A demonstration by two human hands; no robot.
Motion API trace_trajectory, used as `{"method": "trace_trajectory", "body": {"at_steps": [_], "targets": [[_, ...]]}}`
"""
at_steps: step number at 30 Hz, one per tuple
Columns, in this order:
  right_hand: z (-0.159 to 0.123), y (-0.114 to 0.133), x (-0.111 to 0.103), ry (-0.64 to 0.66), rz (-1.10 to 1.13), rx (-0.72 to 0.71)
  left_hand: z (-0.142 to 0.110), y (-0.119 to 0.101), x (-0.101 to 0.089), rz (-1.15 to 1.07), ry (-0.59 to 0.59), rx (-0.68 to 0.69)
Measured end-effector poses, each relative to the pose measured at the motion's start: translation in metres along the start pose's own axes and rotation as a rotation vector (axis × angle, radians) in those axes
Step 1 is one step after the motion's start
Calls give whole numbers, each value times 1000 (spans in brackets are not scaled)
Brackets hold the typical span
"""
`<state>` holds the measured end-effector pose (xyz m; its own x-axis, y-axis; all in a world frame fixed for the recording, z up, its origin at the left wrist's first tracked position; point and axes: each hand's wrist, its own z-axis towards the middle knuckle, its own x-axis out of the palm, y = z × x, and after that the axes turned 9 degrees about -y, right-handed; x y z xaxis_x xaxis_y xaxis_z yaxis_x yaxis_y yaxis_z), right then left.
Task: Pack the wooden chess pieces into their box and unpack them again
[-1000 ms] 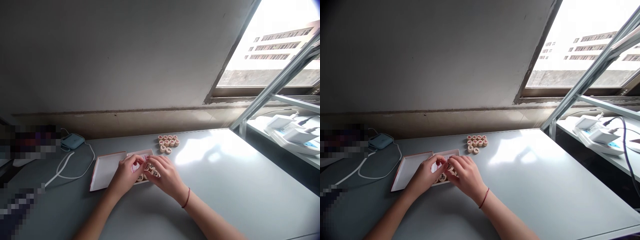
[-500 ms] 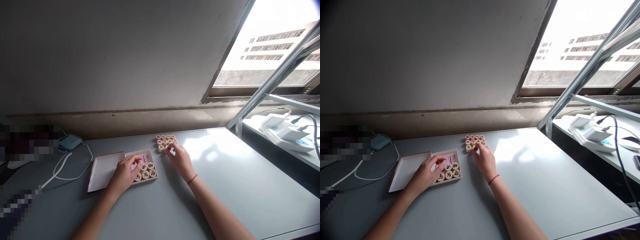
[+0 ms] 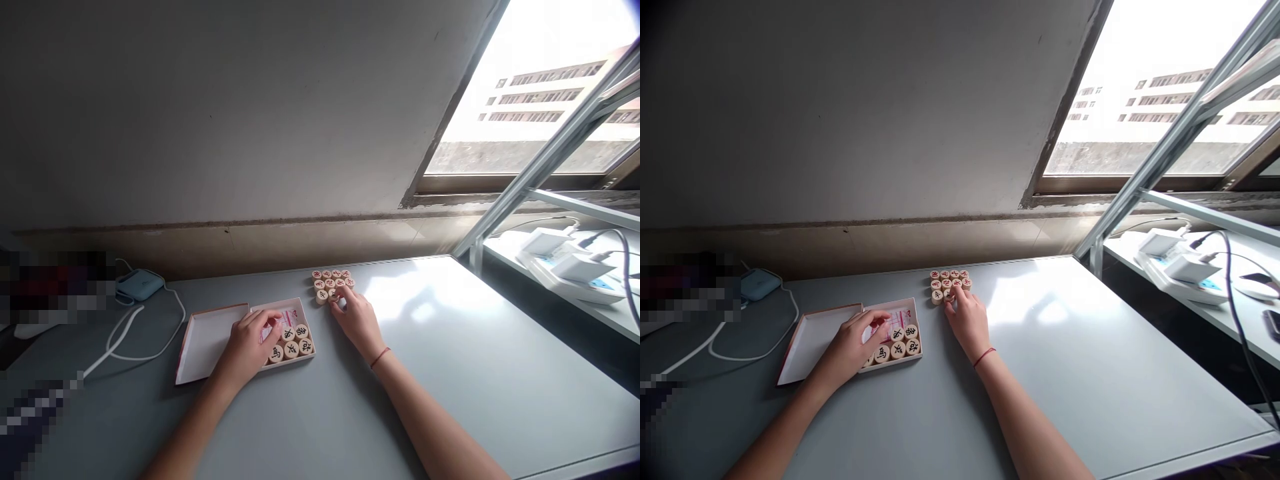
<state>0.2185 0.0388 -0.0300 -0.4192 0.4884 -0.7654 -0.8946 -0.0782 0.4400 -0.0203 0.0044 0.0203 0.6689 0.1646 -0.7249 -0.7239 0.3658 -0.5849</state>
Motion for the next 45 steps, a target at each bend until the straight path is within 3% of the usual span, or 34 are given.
{"method": "trace_trajectory", "body": {"at_steps": [6,10,17,23,27,32,36,41,45], "targets": [[0,2,-4,-26,5,-10,-2,7,7,94,0,32],[-6,20,-17,-67,90,-22,-6,9,11,225,2,60],[-22,51,-23,192,212,-114,-9,-4,13,319,140,38],[-24,52,-25,147,251,-126,-8,-5,15,218,88,-51],[-28,57,-26,181,448,-328,-6,-7,11,62,-22,-96],[-32,64,-26,95,495,-441,-5,-17,5,-221,36,-219],[-21,54,-32,50,381,-358,-5,-16,6,-159,-2,-186],[2,18,-43,-39,122,-90,-7,-1,14,116,-84,-29],[9,-9,-43,117,-97,0,-10,5,19,278,-67,-25]]}}
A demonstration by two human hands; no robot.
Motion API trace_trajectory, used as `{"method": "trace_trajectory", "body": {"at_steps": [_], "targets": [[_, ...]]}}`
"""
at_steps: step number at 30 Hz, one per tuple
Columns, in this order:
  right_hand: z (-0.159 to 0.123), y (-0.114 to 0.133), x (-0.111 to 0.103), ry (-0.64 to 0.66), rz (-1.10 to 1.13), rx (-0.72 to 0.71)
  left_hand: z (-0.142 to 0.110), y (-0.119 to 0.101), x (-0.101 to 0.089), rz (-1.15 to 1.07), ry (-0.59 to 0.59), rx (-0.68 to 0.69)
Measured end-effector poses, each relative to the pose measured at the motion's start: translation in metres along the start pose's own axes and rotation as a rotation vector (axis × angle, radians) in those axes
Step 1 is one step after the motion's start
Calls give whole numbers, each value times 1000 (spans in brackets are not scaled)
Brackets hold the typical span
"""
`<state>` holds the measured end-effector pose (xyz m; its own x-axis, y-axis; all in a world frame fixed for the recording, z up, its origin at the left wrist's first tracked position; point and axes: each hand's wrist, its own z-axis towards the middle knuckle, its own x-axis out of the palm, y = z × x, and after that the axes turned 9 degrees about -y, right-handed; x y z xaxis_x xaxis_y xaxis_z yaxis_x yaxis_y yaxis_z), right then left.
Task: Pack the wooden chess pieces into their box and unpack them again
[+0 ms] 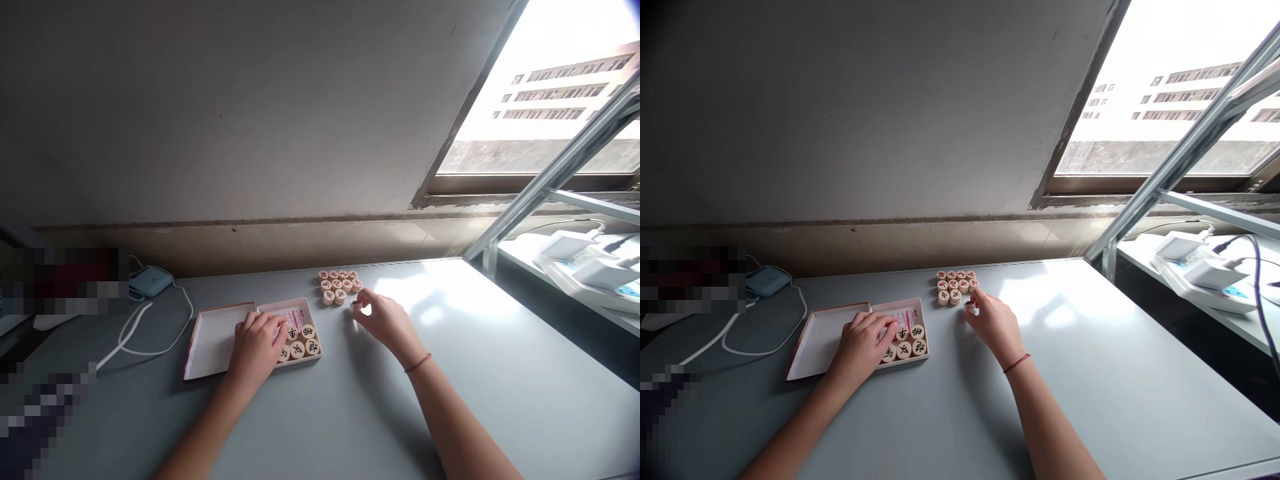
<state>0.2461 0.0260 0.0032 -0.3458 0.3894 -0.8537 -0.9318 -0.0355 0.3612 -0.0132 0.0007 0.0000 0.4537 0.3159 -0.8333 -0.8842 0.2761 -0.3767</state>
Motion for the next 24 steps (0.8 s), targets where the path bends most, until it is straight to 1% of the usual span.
{"method": "trace_trajectory", "body": {"at_steps": [2,4,10,12,14,17,19,22,24], "targets": [[0,-6,3,72,-29,28,-1,0,1,27,6,5],[0,-7,6,84,-28,46,-2,-1,1,44,6,18],[-1,-1,8,47,-53,47,-2,-8,0,46,37,67],[-1,3,6,16,-67,51,-3,-11,-1,39,60,79],[-2,9,4,-30,-30,31,-3,-13,-1,37,82,73],[-5,21,1,-45,123,-63,-1,-14,-1,25,106,34],[-10,32,0,-31,229,-156,1,-13,-3,3,83,20],[-20,50,0,-20,372,-382,4,-12,-9,-84,-26,23],[-28,60,2,-28,452,-534,6,-13,-14,-185,-65,21]]}}
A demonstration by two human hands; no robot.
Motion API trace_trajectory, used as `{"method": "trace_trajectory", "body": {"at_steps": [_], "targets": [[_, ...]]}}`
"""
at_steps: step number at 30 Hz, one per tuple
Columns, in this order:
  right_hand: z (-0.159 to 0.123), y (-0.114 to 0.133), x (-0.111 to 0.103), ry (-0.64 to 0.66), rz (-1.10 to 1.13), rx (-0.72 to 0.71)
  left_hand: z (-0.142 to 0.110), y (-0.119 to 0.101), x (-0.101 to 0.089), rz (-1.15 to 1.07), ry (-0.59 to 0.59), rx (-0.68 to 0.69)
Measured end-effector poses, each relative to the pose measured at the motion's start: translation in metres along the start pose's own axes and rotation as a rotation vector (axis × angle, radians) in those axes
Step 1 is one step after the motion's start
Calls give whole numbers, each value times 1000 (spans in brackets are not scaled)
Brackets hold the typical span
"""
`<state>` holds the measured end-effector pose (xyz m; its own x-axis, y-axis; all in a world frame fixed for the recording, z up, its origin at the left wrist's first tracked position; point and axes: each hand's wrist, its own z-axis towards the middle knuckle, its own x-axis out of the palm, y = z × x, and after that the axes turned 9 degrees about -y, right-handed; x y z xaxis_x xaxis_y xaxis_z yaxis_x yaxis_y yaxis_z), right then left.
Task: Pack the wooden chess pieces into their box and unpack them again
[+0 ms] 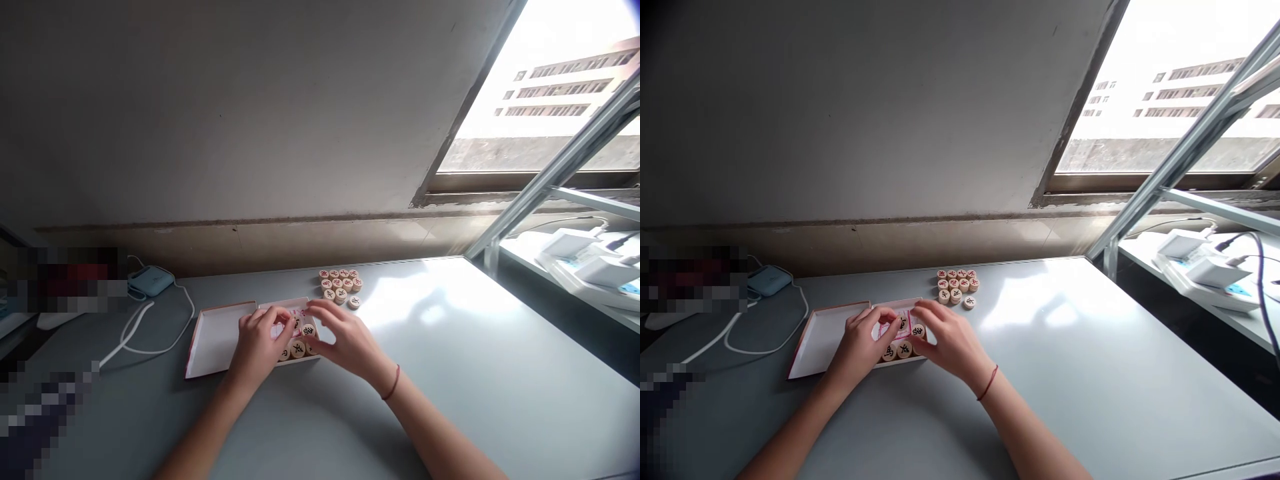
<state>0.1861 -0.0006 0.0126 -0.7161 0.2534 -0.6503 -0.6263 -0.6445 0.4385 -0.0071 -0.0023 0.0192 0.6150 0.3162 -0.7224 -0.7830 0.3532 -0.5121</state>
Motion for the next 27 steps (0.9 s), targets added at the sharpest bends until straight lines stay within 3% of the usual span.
{"method": "trace_trajectory", "body": {"at_steps": [3,7,12,16,22,27], "targets": [[-2,11,9,-47,60,-79,0,-6,-5,-128,6,-19],[0,6,7,-89,39,-17,-1,-10,-5,-188,37,-39],[2,-34,-17,-184,-247,422,-1,-6,-3,-179,69,-46],[-4,-61,-29,-64,-364,605,-1,0,-1,-153,81,-47],[-9,-66,-20,26,-425,631,-2,7,3,-128,76,-34],[-7,-65,-12,22,-421,651,-2,9,3,-116,43,12]]}}
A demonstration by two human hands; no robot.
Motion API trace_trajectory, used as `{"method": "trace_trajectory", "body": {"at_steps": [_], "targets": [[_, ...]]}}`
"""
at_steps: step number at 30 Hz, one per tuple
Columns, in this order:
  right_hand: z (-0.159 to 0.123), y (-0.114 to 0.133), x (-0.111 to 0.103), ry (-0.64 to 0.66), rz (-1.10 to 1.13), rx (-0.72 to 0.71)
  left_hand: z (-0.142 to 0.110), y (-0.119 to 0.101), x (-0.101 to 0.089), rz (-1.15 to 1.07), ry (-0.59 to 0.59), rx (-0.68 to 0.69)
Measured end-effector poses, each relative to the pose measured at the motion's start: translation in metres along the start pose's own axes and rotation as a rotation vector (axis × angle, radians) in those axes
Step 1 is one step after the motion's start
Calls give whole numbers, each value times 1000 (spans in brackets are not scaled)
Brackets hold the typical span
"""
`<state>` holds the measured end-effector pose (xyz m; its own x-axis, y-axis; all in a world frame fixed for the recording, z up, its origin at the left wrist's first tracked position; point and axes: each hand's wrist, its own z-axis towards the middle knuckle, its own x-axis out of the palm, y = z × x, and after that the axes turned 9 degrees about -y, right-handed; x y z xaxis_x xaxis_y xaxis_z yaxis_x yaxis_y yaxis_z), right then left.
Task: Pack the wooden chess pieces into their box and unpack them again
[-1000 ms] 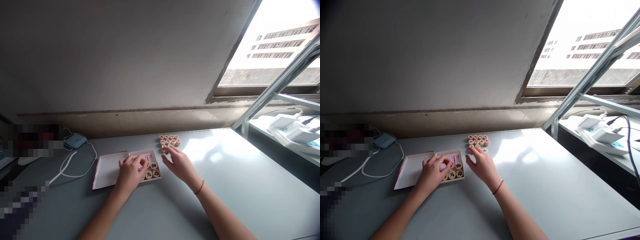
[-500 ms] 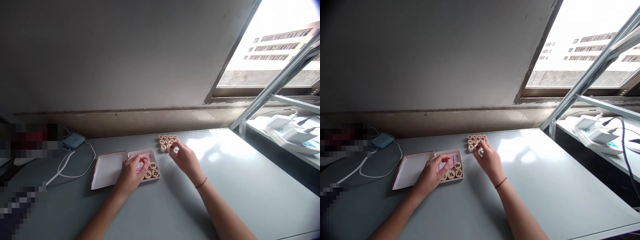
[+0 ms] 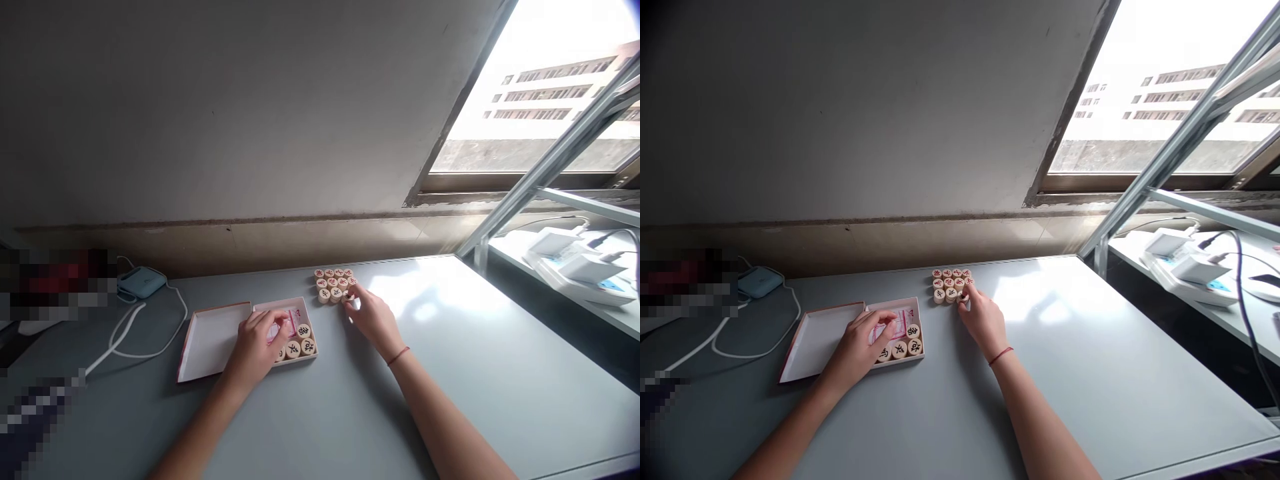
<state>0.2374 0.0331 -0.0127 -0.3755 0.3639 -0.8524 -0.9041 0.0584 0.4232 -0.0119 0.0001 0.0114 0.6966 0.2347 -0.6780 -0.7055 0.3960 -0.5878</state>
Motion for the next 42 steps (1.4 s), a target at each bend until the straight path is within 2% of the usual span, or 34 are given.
{"method": "trace_trajectory", "body": {"at_steps": [5,10,13,14,19,21,24,29,33,35,38,42], "targets": [[1,1,3,-34,20,4,2,2,-1,20,-40,19],[-1,4,-2,-85,27,-21,0,4,3,95,0,27],[-7,17,-8,-112,143,-71,-2,-1,7,214,57,34],[-10,24,-11,-74,210,-97,-3,-4,9,252,88,40],[-27,53,-18,275,452,-166,-4,-18,18,339,206,68],[-30,57,-18,337,477,-174,-4,-22,22,350,216,65],[-31,58,-18,361,490,-173,-3,-24,25,341,209,48],[-29,55,-18,287,515,-179,0,-25,24,247,200,-26],[-31,54,-16,206,569,-354,3,-26,16,28,64,-76],[-34,55,-13,180,589,-434,2,-28,12,-153,56,-174],[-38,58,-9,99,602,-466,1,-31,8,-361,110,-352],[-32,54,-13,29,570,-449,-2,-29,8,-394,45,-414]]}}
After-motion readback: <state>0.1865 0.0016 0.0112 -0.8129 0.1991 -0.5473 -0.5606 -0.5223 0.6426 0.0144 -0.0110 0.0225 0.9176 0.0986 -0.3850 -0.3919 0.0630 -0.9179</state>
